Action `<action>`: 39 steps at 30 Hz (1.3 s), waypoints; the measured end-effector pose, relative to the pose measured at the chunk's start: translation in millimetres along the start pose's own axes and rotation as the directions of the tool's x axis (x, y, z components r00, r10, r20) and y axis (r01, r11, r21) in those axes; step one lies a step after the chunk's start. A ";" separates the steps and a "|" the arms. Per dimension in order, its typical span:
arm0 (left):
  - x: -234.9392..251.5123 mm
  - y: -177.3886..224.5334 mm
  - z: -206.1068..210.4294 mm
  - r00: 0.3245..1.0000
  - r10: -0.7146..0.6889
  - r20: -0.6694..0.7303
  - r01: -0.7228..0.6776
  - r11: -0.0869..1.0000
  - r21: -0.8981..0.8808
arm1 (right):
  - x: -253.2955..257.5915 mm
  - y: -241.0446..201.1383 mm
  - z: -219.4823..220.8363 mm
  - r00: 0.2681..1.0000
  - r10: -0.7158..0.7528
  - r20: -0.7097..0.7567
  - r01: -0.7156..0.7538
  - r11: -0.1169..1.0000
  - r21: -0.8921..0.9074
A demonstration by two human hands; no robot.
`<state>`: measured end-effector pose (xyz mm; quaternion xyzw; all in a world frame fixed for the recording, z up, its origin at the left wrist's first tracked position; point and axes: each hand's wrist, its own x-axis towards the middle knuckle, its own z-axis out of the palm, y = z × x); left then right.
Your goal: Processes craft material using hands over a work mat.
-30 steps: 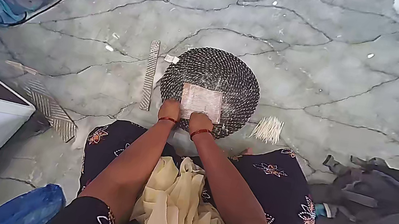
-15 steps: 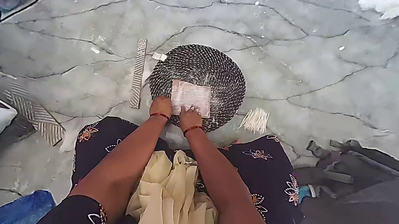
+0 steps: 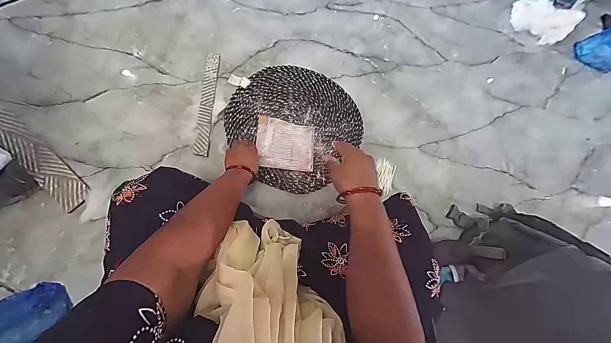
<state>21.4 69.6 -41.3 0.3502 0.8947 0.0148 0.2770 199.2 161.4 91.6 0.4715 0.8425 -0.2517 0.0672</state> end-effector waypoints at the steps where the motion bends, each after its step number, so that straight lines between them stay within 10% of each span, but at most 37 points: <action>1: 3.2 0.1 0.5 1.000 0.000 0.004 0.000 1.000 0.007 | -8.0 1.4 -7.2 1.000 -0.011 0.015 0.011 1.000 -0.008; 9: 8.9 -1.0 -2.6 0.999 -0.033 0.018 0.033 0.999 0.012 | 20.5 14.4 10.9 0.997 0.031 0.069 -0.031 0.999 -0.011; 23: -56.6 25.4 -25.4 0.995 0.087 -0.055 -0.101 0.936 -0.337 | 63.8 13.0 61.1 0.992 0.125 0.029 -0.108 0.687 0.718; 39: -64.3 35.6 -24.1 0.981 0.191 0.028 -0.165 0.907 -0.388 | 61.7 6.3 64.6 0.974 0.218 -0.059 -0.089 0.609 0.788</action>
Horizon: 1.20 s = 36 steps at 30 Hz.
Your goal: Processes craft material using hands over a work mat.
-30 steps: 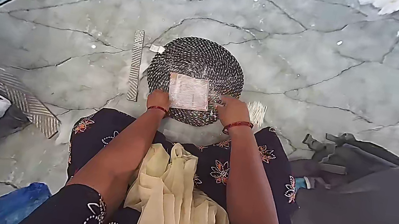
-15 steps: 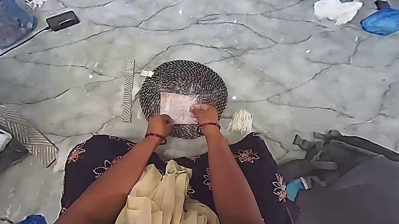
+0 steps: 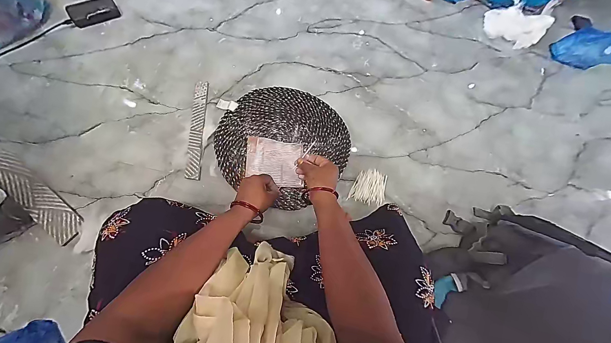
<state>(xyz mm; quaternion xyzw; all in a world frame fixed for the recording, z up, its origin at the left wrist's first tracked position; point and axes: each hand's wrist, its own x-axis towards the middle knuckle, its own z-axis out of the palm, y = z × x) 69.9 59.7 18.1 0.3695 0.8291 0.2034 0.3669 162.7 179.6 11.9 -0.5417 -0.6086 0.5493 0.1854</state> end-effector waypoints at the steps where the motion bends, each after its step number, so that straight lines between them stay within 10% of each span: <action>1: -2.6 3.5 -1.4 1.000 -0.005 0.023 0.005 1.000 -0.005 | -0.5 -0.9 -0.2 1.000 0.002 -0.003 -0.002 1.000 0.013; 13: -39.8 -1.9 -7.1 0.994 -0.047 0.102 0.037 0.995 0.097 | -3.3 -17.1 -25.2 0.987 -0.059 -0.147 0.089 0.973 0.211; 19: -69.6 -32.5 -55.8 0.926 -0.007 -0.377 -0.092 0.966 -0.243 | -21.9 -59.4 -122.2 0.951 -0.218 -0.221 0.159 0.954 -0.255; 23: -56.7 -59.6 -78.4 0.789 -0.169 -0.591 -0.295 0.739 -0.606 | 4.9 -52.0 -156.4 0.988 -0.037 -0.149 -0.080 0.702 -0.707; 27: -14.8 -89.7 -86.3 0.764 -0.431 -0.480 -0.256 0.480 -0.839 | 48.3 -12.7 -149.1 0.964 0.187 -0.190 -0.256 0.447 -0.857; 36: 9.8 -95.2 -127.7 0.657 -0.609 -0.444 -0.427 0.185 -0.885 | 74.0 2.6 -104.7 0.963 0.183 -0.200 -0.254 0.353 -0.901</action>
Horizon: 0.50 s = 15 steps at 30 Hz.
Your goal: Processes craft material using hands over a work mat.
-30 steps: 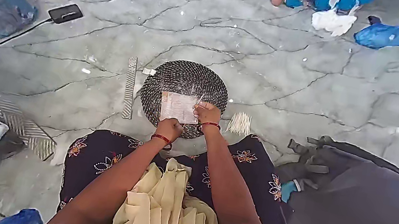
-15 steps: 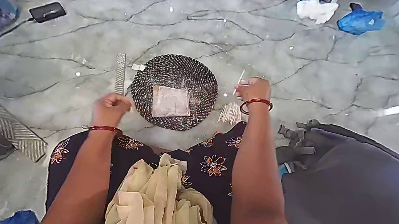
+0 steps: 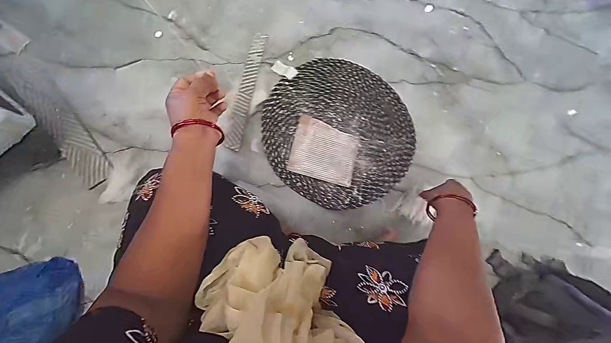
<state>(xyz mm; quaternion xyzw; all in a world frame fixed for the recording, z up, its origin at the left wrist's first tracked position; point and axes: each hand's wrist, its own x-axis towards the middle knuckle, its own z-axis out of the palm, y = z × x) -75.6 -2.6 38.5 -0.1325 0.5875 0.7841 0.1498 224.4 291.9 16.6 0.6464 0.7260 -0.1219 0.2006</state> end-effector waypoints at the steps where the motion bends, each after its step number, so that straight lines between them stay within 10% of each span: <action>1: 0.9 5.4 -1.5 1.000 -0.003 -0.016 0.002 0.999 -0.049 | -5.5 -10.0 -4.7 0.994 -0.061 -0.094 0.067 0.996 0.065; 4: 6.3 13.4 -7.7 1.000 -0.005 -0.002 0.005 0.990 -0.141 | -44.3 -59.3 -6.2 0.894 -0.377 -0.244 0.424 0.886 0.185; 9: 9.3 11.8 -9.6 0.998 -0.065 0.010 0.066 0.985 -0.159 | -110.0 -165.5 57.6 0.595 -0.801 -0.064 0.803 0.590 0.090; 15: 15.0 11.3 -14.5 0.995 -0.102 -0.014 0.098 0.981 -0.167 | -144.6 -248.3 119.2 0.642 -0.762 0.081 0.765 0.643 -0.017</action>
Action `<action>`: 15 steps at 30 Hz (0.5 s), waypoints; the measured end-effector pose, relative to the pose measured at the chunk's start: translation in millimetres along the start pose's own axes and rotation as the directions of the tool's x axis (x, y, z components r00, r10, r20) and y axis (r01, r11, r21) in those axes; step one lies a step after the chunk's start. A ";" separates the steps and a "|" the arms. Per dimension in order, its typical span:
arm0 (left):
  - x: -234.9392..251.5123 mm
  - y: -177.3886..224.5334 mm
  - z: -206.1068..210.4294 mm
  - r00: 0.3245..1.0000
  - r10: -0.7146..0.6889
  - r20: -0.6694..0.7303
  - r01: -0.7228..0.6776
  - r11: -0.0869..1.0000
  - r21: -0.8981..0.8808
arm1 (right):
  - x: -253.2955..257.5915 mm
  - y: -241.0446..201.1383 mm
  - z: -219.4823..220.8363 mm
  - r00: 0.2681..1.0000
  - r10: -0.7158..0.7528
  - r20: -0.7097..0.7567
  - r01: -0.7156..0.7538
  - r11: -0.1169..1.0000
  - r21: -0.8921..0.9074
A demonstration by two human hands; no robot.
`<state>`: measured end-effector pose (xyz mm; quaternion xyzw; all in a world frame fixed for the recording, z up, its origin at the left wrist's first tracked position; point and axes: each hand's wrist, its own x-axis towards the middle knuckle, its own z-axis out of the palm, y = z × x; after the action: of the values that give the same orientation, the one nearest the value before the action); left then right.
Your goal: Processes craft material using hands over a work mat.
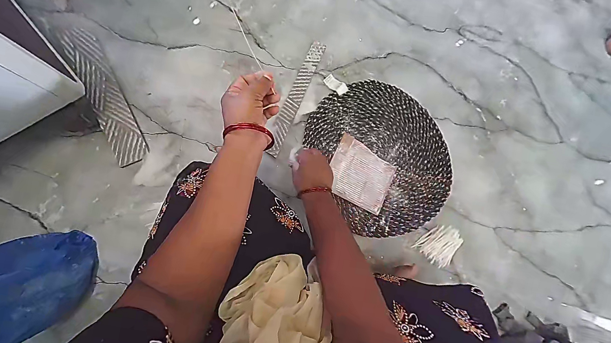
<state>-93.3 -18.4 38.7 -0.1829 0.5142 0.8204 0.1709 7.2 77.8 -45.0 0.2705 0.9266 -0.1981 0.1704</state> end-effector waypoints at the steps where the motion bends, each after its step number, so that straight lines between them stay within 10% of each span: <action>1: 0.7 -0.3 0.8 1.000 0.000 -0.004 0.000 1.000 0.000 | 4.0 -4.6 6.1 0.999 0.031 0.016 -0.030 0.999 -0.045; 7: 9.3 -12.1 6.0 1.000 -0.009 0.011 0.008 0.996 0.087 | 6.8 1.2 4.4 0.997 0.065 0.050 -0.067 0.997 0.048; 15: 5.3 -26.4 13.6 0.989 -0.038 0.145 -0.041 0.862 0.504 | -127.7 61.9 -127.8 0.988 0.122 -0.091 -0.077 0.917 0.391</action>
<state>-87.3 5.3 21.1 -0.0691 0.6970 0.6683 0.2506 117.4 129.2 102.4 0.3564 0.8624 -0.3523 0.0707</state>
